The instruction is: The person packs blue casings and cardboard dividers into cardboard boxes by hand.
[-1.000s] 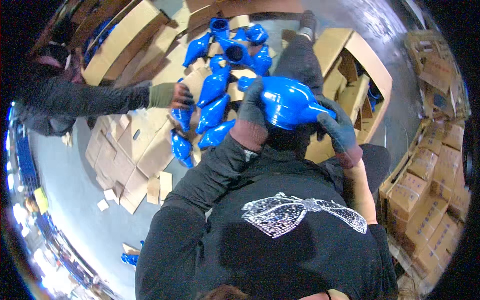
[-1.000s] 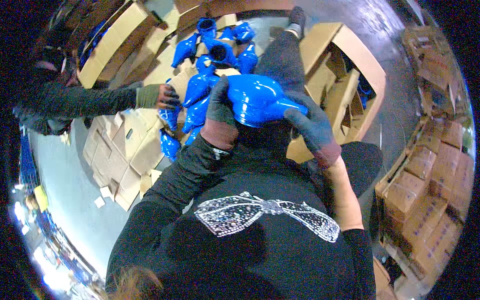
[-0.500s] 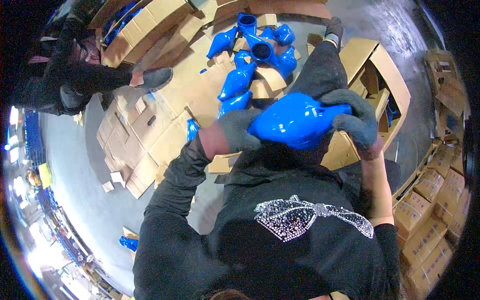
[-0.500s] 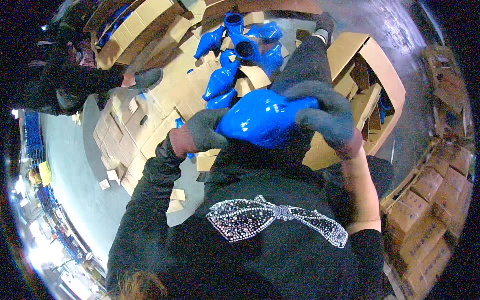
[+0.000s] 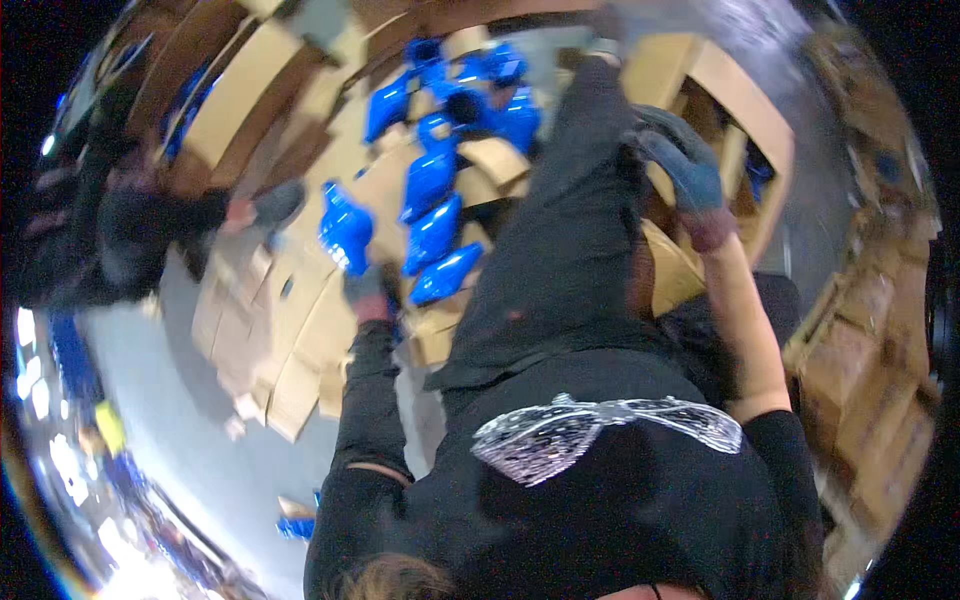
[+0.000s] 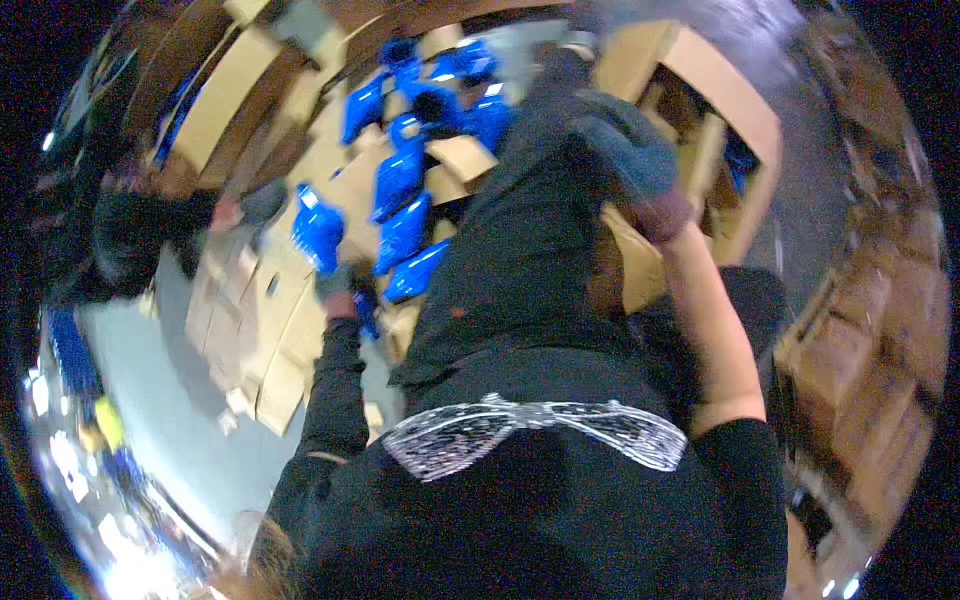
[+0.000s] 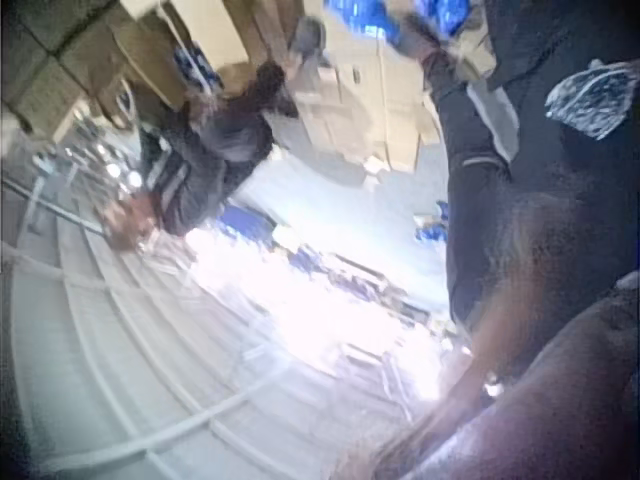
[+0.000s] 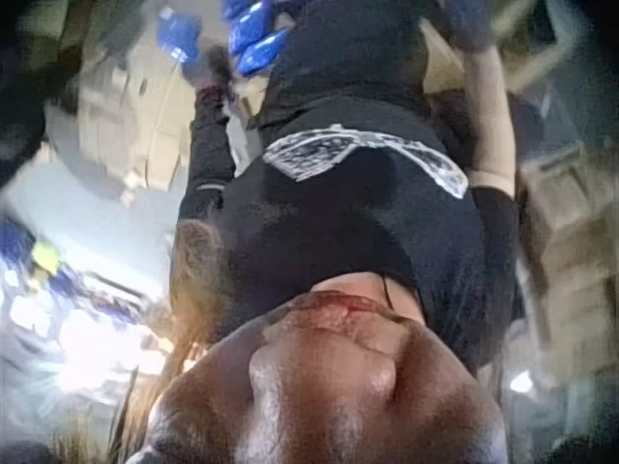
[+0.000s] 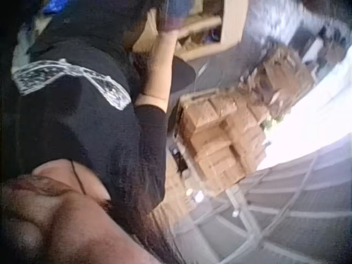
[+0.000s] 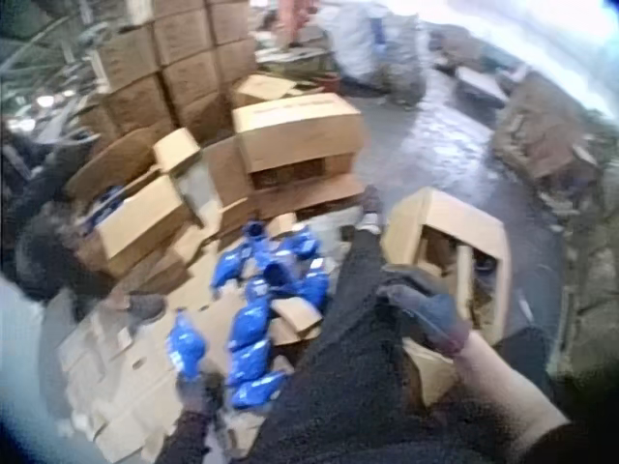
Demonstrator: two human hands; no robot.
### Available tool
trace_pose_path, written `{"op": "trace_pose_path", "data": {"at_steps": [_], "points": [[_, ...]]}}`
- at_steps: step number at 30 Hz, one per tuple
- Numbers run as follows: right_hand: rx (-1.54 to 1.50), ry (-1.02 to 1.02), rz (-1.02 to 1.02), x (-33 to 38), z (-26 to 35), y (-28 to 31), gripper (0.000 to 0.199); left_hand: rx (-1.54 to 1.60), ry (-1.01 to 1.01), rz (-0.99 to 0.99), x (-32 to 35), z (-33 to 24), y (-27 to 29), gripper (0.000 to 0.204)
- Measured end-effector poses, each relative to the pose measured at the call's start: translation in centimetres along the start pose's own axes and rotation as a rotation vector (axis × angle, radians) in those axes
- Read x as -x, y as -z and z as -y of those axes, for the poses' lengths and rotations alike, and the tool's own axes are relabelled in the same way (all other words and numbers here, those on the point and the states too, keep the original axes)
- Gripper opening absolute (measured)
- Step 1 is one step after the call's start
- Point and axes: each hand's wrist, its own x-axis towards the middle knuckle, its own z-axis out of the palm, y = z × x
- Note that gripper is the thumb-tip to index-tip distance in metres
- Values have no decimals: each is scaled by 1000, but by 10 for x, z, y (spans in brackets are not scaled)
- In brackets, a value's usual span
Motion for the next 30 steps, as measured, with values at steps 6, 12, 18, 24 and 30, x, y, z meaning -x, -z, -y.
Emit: {"op": "trace_pose_path", "data": {"at_steps": [6, 12, 18, 24, 30], "points": [[371, -153, -340, -4, -70, 103, 30, 608, 212, 46, 2, 11, -37, 20], [604, -122, -389, -37, -125, 166, 43, 968, 794, 394, 4, 28, -56, 29], [1105, -21, -275, -86, -99, 140, 50, 896, 370, 319, 7, 29, -11, 30], [1327, 78, -423, -119, -117, 165, 42, 736, 732, 340, 3, 39, -5, 32], [1187, 56, -346, -146, -115, 197, 47, 679, 793, 334, -28, 11, 17, 39]]}}
